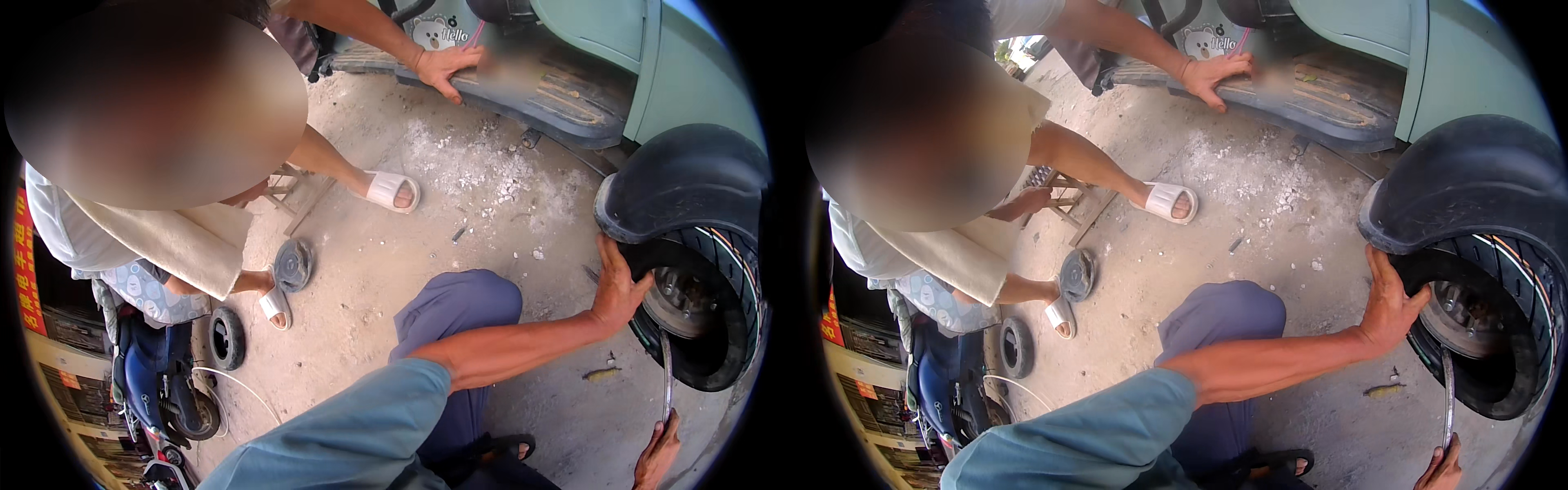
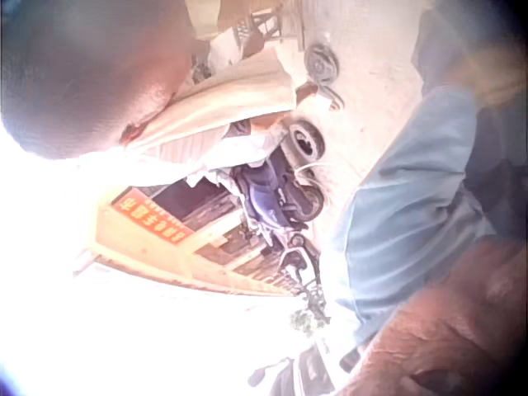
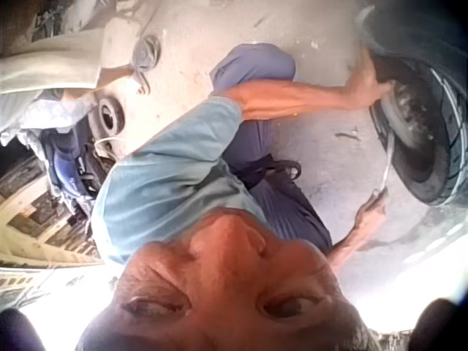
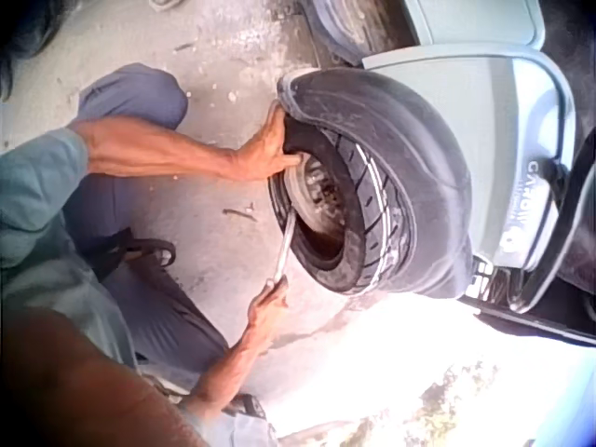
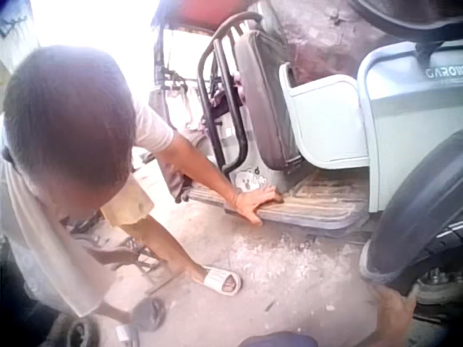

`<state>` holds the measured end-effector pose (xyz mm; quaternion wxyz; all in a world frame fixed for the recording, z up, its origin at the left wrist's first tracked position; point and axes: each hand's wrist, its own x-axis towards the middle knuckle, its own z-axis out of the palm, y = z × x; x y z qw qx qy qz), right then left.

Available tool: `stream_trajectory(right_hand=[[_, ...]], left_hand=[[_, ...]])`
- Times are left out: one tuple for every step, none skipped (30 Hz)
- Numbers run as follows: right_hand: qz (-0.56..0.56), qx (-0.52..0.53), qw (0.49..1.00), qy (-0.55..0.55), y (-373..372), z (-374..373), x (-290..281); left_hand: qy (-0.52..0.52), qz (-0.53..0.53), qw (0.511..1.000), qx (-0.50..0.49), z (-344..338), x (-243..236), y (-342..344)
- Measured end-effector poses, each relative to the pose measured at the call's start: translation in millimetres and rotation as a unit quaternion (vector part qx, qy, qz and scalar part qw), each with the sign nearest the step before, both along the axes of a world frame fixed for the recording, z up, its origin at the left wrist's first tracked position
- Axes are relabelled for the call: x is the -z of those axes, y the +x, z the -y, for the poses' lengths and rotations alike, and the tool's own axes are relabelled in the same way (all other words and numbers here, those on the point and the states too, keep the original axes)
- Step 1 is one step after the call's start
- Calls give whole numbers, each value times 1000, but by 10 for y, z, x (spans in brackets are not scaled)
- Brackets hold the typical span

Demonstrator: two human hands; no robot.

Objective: The person positions a new tire onto a wheel rim of a small vehicle and uses a metal pry bar to lever the tire bead over the edge of the rim.

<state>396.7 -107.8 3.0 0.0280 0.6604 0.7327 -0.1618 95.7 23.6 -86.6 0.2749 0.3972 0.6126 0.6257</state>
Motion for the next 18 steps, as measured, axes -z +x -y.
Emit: stream_trajectory(right_hand=[[40,-9,999,-12,-161,-7,-192],[81,-14,996,-23,-294,-8,-336],[93,0,995,-35,-380,5,-427],[110,4,993,-46,-421,12,-480],[129,9,990,-57,-449,12,-517],[148,13,987,-69,-466,6,-536],[128,5,991,-43,-387,28,-466],[99,-4,995,-12,-304,34,-390],[74,-14,997,9,-236,62,-316],[49,-23,998,30,-195,79,-245],[73,-29,996,34,-240,73,-239],[36,-35,998,45,-198,70,-131],[-2,-41,998,57,-94,63,4],[-45,-48,995,73,-84,23,49],[-43,-41,993,104,-77,11,58],[-23,-50,993,105,-38,-26,76],[-4,-60,992,107,39,-86,121],[16,-69,992,109,116,-146,164]], left_hand=[[-8,-15,1000,-9,1,18,-32],[-2,-17,1000,-7,-19,16,-51],[2,-17,1000,-4,-9,17,-51],[5,-17,1000,-3,2,18,-48],[4,-23,1000,-8,4,-16,-37],[3,-14,1000,2,-6,-50,-25],[1,-5,1000,11,-15,-82,-22],[-1,5,1000,19,-30,-134,-12],[6,-12,1000,8,-12,-132,10],[3,-24,1000,-2,-6,-121,-17],[-4,-33,999,-10,37,-120,-54],[-4,-43,999,-16,38,-118,-99],[7,-1,1000,-3,48,-114,-101],[7,-3,1000,0,21,-139,-85],[6,-4,1000,2,7,-167,-55],[2,-6,1000,1,17,-168,-26],[9,-4,1000,1,9,-168,-17],[16,-3,1000,1,-5,-166,-21]])
